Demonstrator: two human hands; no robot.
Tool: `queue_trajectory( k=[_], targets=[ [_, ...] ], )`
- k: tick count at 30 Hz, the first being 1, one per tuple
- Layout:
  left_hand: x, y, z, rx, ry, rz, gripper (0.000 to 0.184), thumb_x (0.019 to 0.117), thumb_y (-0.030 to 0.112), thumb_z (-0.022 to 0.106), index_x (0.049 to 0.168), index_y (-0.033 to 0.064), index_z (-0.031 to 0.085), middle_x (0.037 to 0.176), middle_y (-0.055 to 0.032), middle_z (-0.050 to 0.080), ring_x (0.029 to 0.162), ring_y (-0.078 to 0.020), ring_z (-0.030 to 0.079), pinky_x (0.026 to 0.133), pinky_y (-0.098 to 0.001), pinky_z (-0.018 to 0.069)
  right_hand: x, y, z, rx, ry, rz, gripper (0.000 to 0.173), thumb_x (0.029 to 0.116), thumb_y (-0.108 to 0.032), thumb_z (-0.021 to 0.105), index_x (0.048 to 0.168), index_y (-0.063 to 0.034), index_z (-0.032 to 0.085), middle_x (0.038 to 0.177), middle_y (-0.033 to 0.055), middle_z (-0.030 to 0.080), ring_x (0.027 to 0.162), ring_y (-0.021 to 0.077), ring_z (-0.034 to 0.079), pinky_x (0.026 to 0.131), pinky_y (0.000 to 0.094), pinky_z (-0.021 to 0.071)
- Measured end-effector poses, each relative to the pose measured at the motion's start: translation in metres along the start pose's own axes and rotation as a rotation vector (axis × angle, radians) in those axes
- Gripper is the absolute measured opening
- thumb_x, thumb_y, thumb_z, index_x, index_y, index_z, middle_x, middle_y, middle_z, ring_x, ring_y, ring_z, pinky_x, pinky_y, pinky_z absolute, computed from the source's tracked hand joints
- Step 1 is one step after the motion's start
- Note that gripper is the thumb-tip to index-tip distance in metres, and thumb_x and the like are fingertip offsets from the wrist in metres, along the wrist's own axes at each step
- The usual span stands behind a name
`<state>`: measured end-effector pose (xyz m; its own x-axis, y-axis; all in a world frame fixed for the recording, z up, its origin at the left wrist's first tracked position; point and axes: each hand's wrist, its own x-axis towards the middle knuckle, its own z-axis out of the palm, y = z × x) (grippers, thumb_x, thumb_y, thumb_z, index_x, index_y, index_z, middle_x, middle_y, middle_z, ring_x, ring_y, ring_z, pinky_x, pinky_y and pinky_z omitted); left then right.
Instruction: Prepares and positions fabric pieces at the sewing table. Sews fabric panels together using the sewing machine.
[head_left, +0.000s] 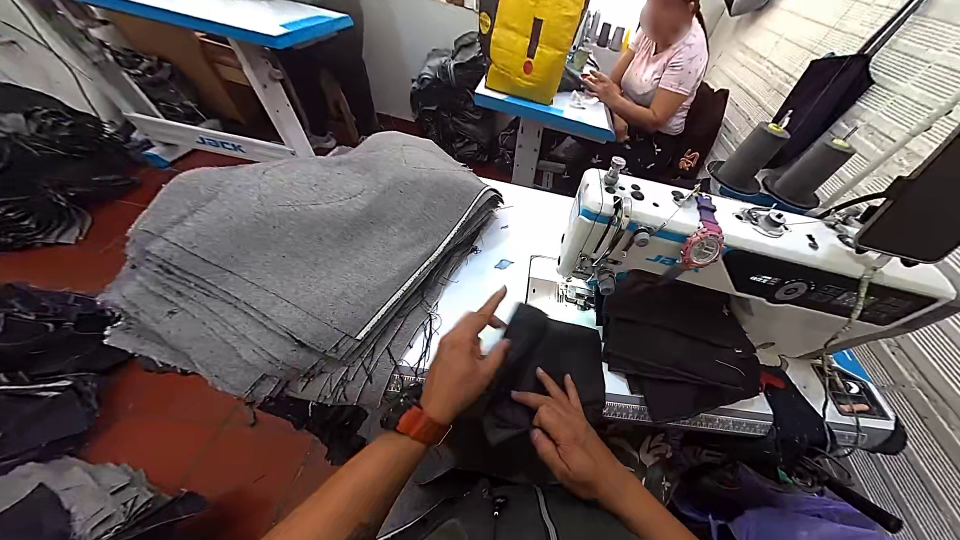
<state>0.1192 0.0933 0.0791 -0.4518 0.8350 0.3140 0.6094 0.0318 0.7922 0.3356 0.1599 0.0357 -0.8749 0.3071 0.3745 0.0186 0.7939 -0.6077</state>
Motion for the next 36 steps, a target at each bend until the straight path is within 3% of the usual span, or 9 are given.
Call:
queue_trajectory(
  k=[5, 9, 12, 16, 21, 24, 26, 30, 36],
  targets=[
    [-0.022, -0.005, 0.005, 0.504, 0.009, 0.272, 0.026, 0.1002, 0.027, 0.064, 0.122, 0.0178, 0.075, 0.12, -0.008, 0.071, 0.078, -0.0278, 0.073, 0.059, -0.0496, 0.06, 0.017, -0.002, -0.009, -0.033, -0.168, 0.088, 0.057, 0.1083, -0.054, 0.034, 0.093, -0.0105, 0.068, 0.128, 0.0029, 0.069, 0.148, 0.0252, 0.041, 0.122, 0.0687, 0.0121],
    [-0.026, -0.026, 0.007, 0.56, -0.19, 0.149, 0.032, 0.1034, 0.036, 0.06, 0.13, 0.0228, 0.073, 0.14, -0.0046, 0.065, 0.082, -0.0306, 0.074, 0.062, -0.0542, 0.0596, 0.033, 0.011, -0.027, -0.139, 0.028, 0.258, 0.032, 0.1057, -0.03, 0.053, 0.101, -0.0029, 0.071, 0.125, 0.0112, 0.068, 0.125, 0.024, 0.061, 0.107, 0.0458, 0.05],
    [-0.024, -0.028, 0.002, 0.606, -0.196, 0.144, 0.04, 0.1052, 0.04, 0.055, 0.138, 0.0209, 0.068, 0.145, -0.0043, 0.062, 0.082, -0.0297, 0.075, 0.062, -0.0523, 0.0599, 0.05, 0.025, -0.057, -0.297, 0.107, 0.68, 0.056, 0.0975, -0.039, 0.068, 0.13, 0.0058, 0.061, 0.124, 0.0282, 0.063, 0.115, 0.0447, 0.063, 0.094, 0.0614, 0.0524],
    [-0.02, -0.023, 0.007, 0.604, -0.177, 0.112, 0.046, 0.1015, 0.043, 0.062, 0.139, 0.0156, 0.064, 0.133, -0.0062, 0.069, 0.079, -0.0306, 0.074, 0.06, -0.0527, 0.0588, 0.066, 0.039, -0.07, -0.216, 0.019, 0.94, 0.066, 0.0867, -0.048, 0.08, 0.13, -0.0009, 0.061, 0.096, 0.0194, 0.07, 0.091, 0.0389, 0.068, 0.08, 0.0628, 0.0528],
    [-0.014, -0.025, 0.021, 0.575, -0.158, 0.161, 0.041, 0.102, 0.047, 0.059, 0.124, 0.0148, 0.073, 0.138, -0.0005, 0.068, 0.085, -0.0269, 0.076, 0.062, -0.0507, 0.0598, 0.068, 0.043, -0.088, -0.104, -0.076, 0.841, 0.037, 0.0915, -0.029, 0.078, 0.111, 0.0014, 0.069, 0.103, 0.0201, 0.066, 0.098, 0.0347, 0.065, 0.086, 0.058, 0.0526],
    [-0.007, -0.019, 0.029, 0.549, -0.203, 0.217, 0.038, 0.1056, 0.041, 0.054, 0.126, 0.0145, 0.073, 0.141, -0.0023, 0.065, 0.083, -0.0278, 0.075, 0.061, -0.0507, 0.0595, 0.057, 0.006, -0.1, 0.011, -0.035, 0.522, 0.027, 0.0958, -0.021, 0.07, 0.115, -0.0019, 0.068, 0.121, 0.0139, 0.064, 0.107, 0.0246, 0.065, 0.091, 0.0479, 0.0556],
    [-0.005, -0.005, 0.035, 0.514, -0.222, 0.184, 0.028, 0.1026, 0.03, 0.06, 0.115, 0.0091, 0.074, 0.125, -0.0101, 0.072, 0.082, -0.033, 0.074, 0.065, -0.0549, 0.0591, 0.054, -0.009, -0.094, 0.164, -0.161, 0.322, 0.02, 0.1008, -0.027, 0.06, 0.1, -0.0078, 0.066, 0.124, 0.0045, 0.066, 0.104, 0.0136, 0.066, 0.087, 0.0375, 0.0569],
    [-0.007, 0.003, 0.047, 0.604, -0.158, 0.171, 0.022, 0.0917, 0.023, 0.069, 0.095, 0.0024, 0.075, 0.089, -0.0186, 0.073, 0.08, -0.0373, 0.072, 0.066, -0.0569, 0.0567, 0.06, 0.023, -0.055, 0.388, 0.047, 0.527, 0.019, 0.1049, -0.012, 0.052, 0.115, -0.0004, 0.063, 0.113, 0.0109, 0.069, 0.095, 0.0173, 0.07, 0.084, 0.0375, 0.06],
    [-0.011, -0.008, 0.051, 0.499, -0.041, 0.081, 0.032, 0.0919, 0.022, 0.071, 0.116, 0.0012, 0.069, 0.111, -0.0149, 0.072, 0.079, -0.0275, 0.073, 0.066, -0.048, 0.0606, 0.068, 0.03, -0.052, 0.125, -0.155, 0.609, 0.025, 0.1019, -0.02, 0.064, 0.122, -0.0055, 0.07, 0.093, 0.0092, 0.073, 0.079, 0.0194, 0.07, 0.077, 0.0427, 0.0583]
  ],
)
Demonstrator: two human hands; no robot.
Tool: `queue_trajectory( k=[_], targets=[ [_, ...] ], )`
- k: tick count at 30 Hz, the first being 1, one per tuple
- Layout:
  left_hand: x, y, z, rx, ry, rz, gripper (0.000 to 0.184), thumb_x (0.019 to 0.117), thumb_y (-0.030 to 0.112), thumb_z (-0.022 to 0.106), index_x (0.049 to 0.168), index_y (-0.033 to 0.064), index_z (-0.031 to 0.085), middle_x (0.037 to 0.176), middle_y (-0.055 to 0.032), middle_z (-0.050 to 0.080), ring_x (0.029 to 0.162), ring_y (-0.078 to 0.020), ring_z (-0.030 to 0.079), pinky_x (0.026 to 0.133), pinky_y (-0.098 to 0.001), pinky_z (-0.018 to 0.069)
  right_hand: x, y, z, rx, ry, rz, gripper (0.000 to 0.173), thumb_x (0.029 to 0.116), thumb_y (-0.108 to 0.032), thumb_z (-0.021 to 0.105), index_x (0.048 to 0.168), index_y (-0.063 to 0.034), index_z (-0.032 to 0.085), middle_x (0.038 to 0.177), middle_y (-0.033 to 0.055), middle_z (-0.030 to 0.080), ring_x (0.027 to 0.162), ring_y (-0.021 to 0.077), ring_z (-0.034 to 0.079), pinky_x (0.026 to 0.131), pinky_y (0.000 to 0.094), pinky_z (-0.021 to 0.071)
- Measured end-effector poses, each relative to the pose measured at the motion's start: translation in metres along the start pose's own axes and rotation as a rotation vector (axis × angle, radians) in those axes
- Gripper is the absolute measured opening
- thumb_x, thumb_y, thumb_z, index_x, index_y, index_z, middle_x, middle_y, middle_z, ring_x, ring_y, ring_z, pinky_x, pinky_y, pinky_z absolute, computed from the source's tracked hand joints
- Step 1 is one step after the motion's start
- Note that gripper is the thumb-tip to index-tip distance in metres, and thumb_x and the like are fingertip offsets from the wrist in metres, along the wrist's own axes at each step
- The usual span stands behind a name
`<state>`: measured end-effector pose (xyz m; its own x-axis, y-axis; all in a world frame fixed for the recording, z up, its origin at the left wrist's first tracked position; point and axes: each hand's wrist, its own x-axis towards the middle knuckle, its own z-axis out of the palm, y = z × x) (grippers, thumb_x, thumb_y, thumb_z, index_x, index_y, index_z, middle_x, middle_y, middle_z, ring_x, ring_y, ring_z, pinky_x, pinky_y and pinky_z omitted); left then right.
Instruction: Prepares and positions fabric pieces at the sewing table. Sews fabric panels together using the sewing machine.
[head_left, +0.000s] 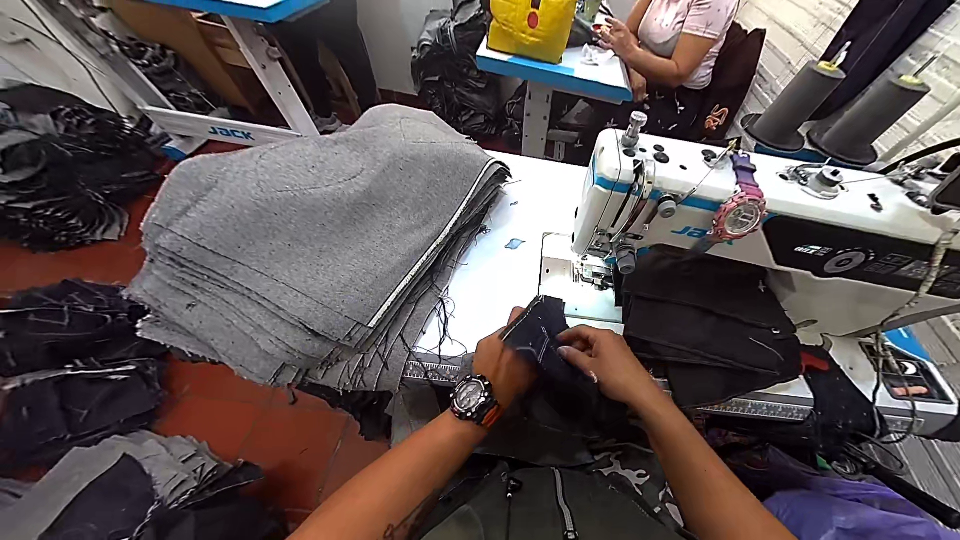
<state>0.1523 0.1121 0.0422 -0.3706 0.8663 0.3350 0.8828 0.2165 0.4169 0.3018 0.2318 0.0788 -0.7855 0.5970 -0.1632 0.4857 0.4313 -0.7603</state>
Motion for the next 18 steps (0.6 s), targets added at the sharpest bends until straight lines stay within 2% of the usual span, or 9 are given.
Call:
queue_trajectory(
  k=[2, 4, 7, 8, 9, 11, 13, 15, 18],
  targets=[
    [-0.008, -0.004, 0.001, -0.414, 0.043, -0.067, 0.035, 0.0967, 0.016, 0.066, 0.127, -0.001, 0.063, 0.106, -0.0137, 0.073, 0.094, -0.02, 0.071, 0.085, -0.0396, 0.0582, 0.001, -0.003, 0.003, -0.071, 0.02, -0.103, 0.024, 0.101, -0.017, 0.064, 0.12, -0.0061, 0.072, 0.096, 0.0106, 0.072, 0.086, 0.0217, 0.069, 0.083, 0.0442, 0.0568],
    [-0.008, -0.006, 0.002, -0.57, 0.121, -0.055, 0.035, 0.0932, 0.015, 0.068, 0.125, -0.0006, 0.065, 0.099, -0.0126, 0.074, 0.09, -0.0168, 0.072, 0.082, -0.0368, 0.0598, 0.007, 0.006, 0.012, -0.102, 0.133, -0.288, 0.024, 0.0975, -0.013, 0.067, 0.119, -0.0054, 0.074, 0.106, 0.0124, 0.069, 0.098, 0.0242, 0.067, 0.091, 0.0432, 0.0555],
    [-0.004, -0.019, -0.008, -0.254, -0.029, -0.027, 0.038, 0.0954, 0.021, 0.067, 0.129, 0.0054, 0.059, 0.09, -0.0119, 0.073, 0.077, -0.0237, 0.073, 0.068, -0.0456, 0.06, 0.018, 0.025, 0.028, -0.146, 0.216, -0.43, 0.038, 0.1016, -0.021, 0.061, 0.136, -0.006, 0.065, 0.142, 0.0116, 0.062, 0.135, 0.0281, 0.055, 0.113, 0.0505, 0.043],
    [-0.001, -0.019, -0.022, -0.147, -0.178, -0.076, 0.032, 0.1001, 0.019, 0.063, 0.128, 0.0045, 0.057, 0.089, -0.0169, 0.072, 0.077, -0.0329, 0.073, 0.067, -0.0532, 0.058, 0.02, 0.029, 0.031, -0.204, 0.23, -0.434, 0.042, 0.1033, -0.027, 0.058, 0.141, -0.0074, 0.062, 0.148, 0.0099, 0.058, 0.141, 0.0287, 0.05, 0.115, 0.0539, 0.0391],
    [0.002, -0.02, -0.04, -0.075, -0.349, -0.099, 0.029, 0.1024, 0.017, 0.062, 0.128, 0.0029, 0.058, 0.095, -0.0203, 0.072, 0.084, -0.0389, 0.072, 0.073, -0.059, 0.0565, 0.022, 0.03, 0.032, -0.26, 0.237, -0.426, 0.046, 0.1046, -0.031, 0.055, 0.144, -0.0084, 0.06, 0.151, 0.0087, 0.055, 0.144, 0.0287, 0.046, 0.117, 0.0555, 0.0368],
    [-0.004, -0.028, -0.069, 0.045, -0.568, -0.007, 0.033, 0.0969, 0.028, 0.068, 0.122, 0.0069, 0.067, 0.095, -0.0167, 0.073, 0.089, -0.0367, 0.073, 0.078, -0.0599, 0.0572, 0.026, 0.03, 0.034, -0.361, 0.249, -0.401, 0.05, 0.1059, -0.038, 0.05, 0.146, -0.0093, 0.057, 0.155, 0.007, 0.052, 0.146, 0.0265, 0.044, 0.118, 0.0532, 0.0347],
    [-0.019, -0.027, -0.101, 0.082, -0.82, 0.148, 0.052, 0.0936, 0.056, 0.068, 0.108, 0.0059, 0.072, 0.086, -0.0159, 0.072, 0.085, -0.0354, 0.072, 0.076, -0.0582, 0.0583, 0.031, 0.03, 0.035, -0.43, 0.26, -0.391, 0.053, 0.1059, -0.042, 0.049, 0.147, -0.0082, 0.056, 0.156, 0.0073, 0.051, 0.146, 0.0251, 0.044, 0.119, 0.0513, 0.0336],
    [-0.027, -0.01, -0.137, -0.044, -0.994, 0.412, 0.049, 0.0908, 0.055, 0.072, 0.097, 0.0065, 0.073, 0.075, -0.0109, 0.068, 0.069, -0.0295, 0.069, 0.063, -0.0518, 0.0561, 0.036, 0.028, 0.037, -0.473, 0.264, -0.38, 0.055, 0.106, -0.043, 0.048, 0.148, -0.0076, 0.054, 0.158, 0.0074, 0.049, 0.147, 0.0249, 0.043, 0.121, 0.0514, 0.0304],
    [-0.011, 0.023, -0.178, -0.292, -0.717, 0.87, 0.033, 0.1017, 0.042, 0.059, 0.087, 0.0136, 0.068, 0.071, 0.0014, 0.061, 0.059, -0.0114, 0.06, 0.048, -0.0292, 0.047, 0.043, 0.025, 0.043, -0.482, 0.289, -0.369, 0.056, 0.1059, -0.044, 0.047, 0.148, -0.0073, 0.054, 0.158, 0.0078, 0.049, 0.148, 0.0261, 0.042, 0.121, 0.0537, 0.0296]
  ],
)
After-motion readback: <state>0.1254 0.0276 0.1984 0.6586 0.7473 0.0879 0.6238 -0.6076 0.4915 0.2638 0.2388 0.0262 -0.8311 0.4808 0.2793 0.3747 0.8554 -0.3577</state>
